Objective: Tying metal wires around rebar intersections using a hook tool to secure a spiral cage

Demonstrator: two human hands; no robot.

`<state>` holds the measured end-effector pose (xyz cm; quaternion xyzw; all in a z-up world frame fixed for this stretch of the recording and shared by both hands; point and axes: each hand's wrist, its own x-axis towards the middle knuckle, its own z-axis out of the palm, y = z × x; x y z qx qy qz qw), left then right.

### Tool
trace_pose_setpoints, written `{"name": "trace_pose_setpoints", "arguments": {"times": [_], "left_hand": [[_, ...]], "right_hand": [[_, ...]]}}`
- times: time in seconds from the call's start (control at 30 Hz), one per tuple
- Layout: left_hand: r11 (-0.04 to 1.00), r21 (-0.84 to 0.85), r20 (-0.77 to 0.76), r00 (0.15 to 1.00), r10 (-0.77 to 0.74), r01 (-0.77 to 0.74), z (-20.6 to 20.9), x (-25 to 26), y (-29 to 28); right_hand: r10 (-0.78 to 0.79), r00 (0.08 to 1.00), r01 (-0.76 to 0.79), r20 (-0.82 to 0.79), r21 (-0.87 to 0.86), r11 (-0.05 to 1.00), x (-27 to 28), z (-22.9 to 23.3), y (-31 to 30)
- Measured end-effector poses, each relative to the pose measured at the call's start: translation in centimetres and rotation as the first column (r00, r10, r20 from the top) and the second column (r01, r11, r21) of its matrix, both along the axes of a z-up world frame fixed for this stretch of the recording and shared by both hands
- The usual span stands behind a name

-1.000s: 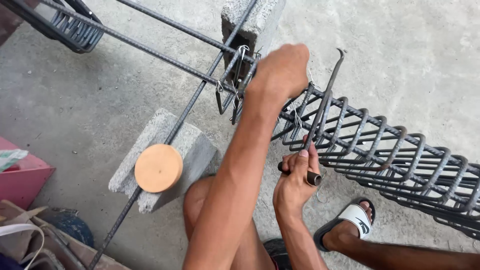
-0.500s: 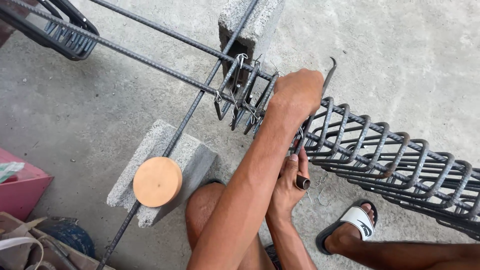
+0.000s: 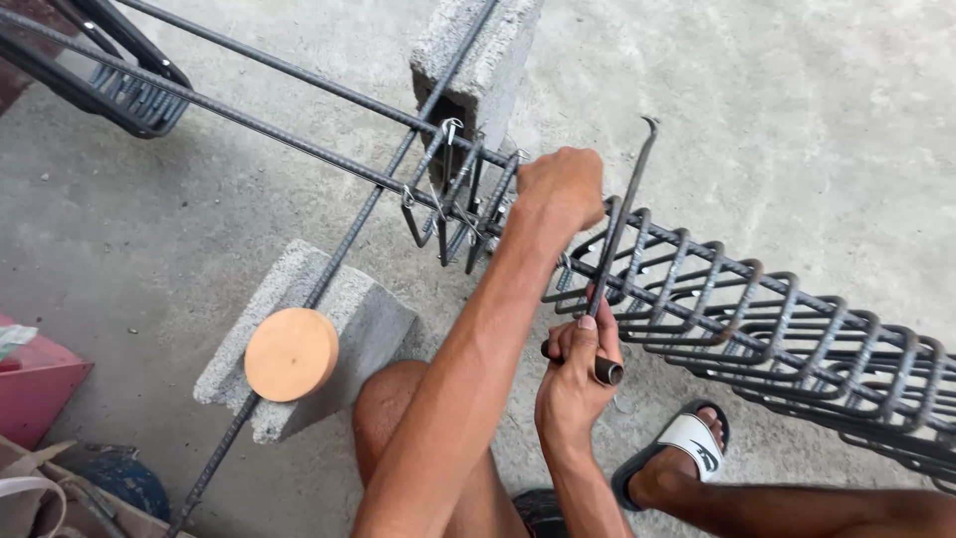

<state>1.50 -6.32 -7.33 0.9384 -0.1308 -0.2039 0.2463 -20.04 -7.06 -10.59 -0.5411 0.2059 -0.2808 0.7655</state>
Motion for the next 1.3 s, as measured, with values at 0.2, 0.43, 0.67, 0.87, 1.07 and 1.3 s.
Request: {"name": "trace_pose_setpoints", "arguments": {"times": [0.2,0.43,0.67,0.87,1.07,1.3], "left_hand": [[0.996,0.078,-0.026,0.999,-0.032,0.034,-1.1,0.1,-0.4],[0.993,0.109,-0.051,0.998,-0.033,0.039,-0.8,0.0,0.5],[0.991,0.124,-0.046,0.998,-0.037,0.042,-0.7,0.1,0.4],[0.997,0.062,-0.066,0.997,-0.029,0.033,-3.3,0.8,0.2],[0.998,0.047,-0.074,0.996,-0.042,0.046,-3.1,0.7,0.1],[0.997,0.077,-0.088,0.996,-0.019,0.026,-1.6,0.2,0.6]], "right_hand": [[0.022,0.999,-0.022,-0.029,0.003,1.000,0.0,-0.9,-0.3],[0.008,0.997,-0.005,-0.080,0.029,1.000,1.3,-3.1,1.0],[0.029,0.994,-0.027,-0.105,0.025,0.999,0.9,-3.4,1.7],[0.038,0.989,-0.037,-0.144,0.015,0.999,0.7,-3.2,2.2],[0.024,0.991,-0.025,-0.132,-0.005,1.000,1.0,-3.7,2.6],[0.035,0.991,-0.040,-0.128,-0.035,0.999,0.9,-3.8,2.8]]}}
